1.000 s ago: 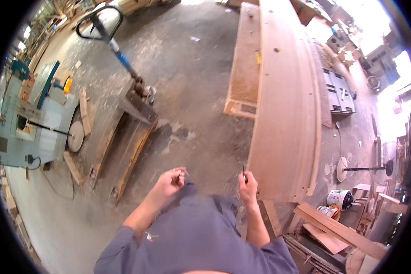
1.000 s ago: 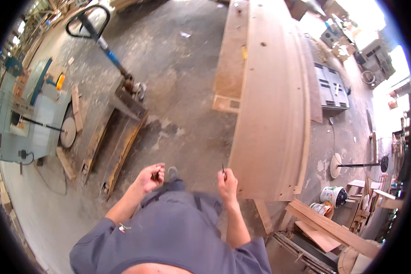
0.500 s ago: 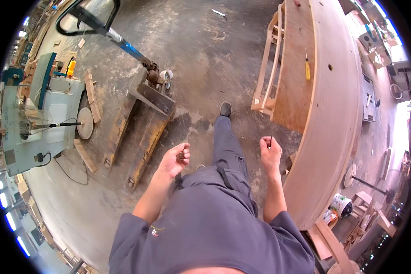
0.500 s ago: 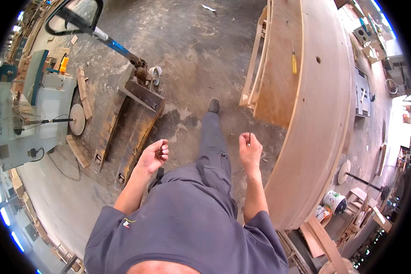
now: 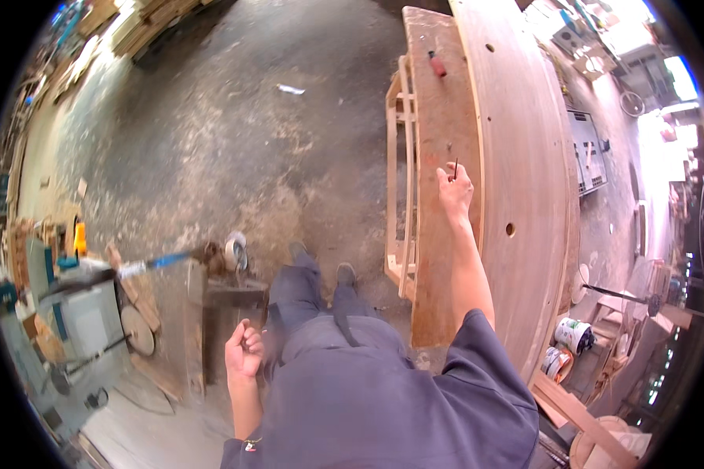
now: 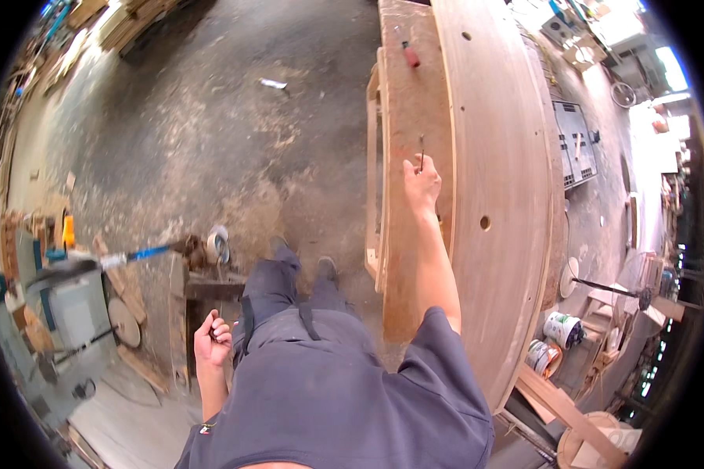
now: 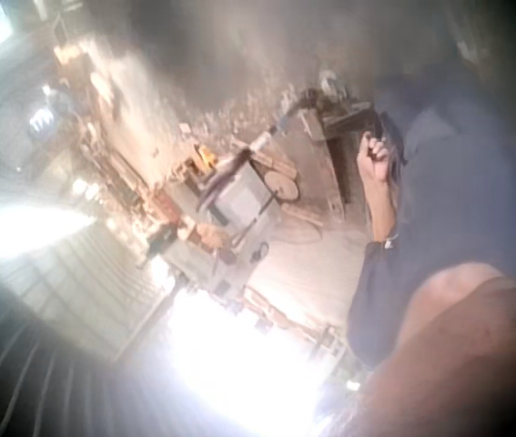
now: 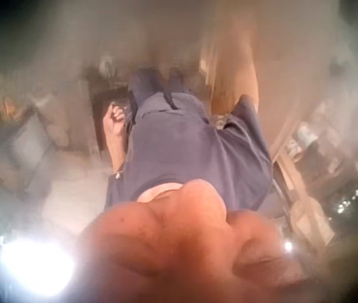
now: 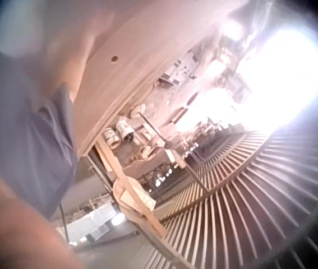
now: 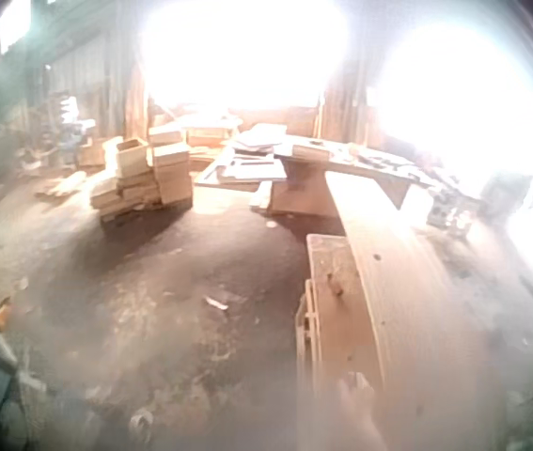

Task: The person uses a screwdriver to remove screws from a large wooden panel, then uses a power drill to attach a smaller wooden frame to a panel. The person then stacks the assembled panels and carries them across the workshop floor.

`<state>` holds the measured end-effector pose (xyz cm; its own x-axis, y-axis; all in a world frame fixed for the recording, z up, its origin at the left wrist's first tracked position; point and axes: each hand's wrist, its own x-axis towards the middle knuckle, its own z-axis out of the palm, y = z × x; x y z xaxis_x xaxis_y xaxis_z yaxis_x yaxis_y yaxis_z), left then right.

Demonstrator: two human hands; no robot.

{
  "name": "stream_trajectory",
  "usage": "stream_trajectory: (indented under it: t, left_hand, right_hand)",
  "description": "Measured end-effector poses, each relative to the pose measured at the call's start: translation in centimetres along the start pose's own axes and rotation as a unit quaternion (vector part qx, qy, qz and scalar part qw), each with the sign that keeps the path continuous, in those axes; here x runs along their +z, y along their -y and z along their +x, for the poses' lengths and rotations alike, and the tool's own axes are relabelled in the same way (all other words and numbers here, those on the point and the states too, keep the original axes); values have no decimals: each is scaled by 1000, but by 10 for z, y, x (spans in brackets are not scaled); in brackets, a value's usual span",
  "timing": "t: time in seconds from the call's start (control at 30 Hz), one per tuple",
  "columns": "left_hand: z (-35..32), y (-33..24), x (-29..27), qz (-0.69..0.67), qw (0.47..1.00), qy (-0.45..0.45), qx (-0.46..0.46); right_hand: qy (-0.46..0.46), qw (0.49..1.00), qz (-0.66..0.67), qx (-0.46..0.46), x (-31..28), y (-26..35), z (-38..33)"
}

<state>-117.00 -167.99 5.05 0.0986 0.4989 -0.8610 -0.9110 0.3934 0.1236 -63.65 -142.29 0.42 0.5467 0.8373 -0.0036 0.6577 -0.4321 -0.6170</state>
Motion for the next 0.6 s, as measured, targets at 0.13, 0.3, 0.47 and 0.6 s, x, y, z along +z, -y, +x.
stream_trajectory:
  t: [0.13, 0.3, 0.47, 0.6]
  left_hand:
    - [98, -56, 76, 45, 997, 49, -33]
    - [214, -129, 220, 133, 982, 121, -57]
    - [280, -171, 408, 325, 927, 170, -75]
    - [335, -161, 531, 469, 851, 210, -108]
  right_hand:
    - [-49, 984, -166, 48, 34, 24, 93]
    - [27, 960, -261, 100, 69, -35, 152]
    - [19, 942, -240, 232, 71, -3, 155]
    - [-73, 963, -123, 230, 84, 2, 161]
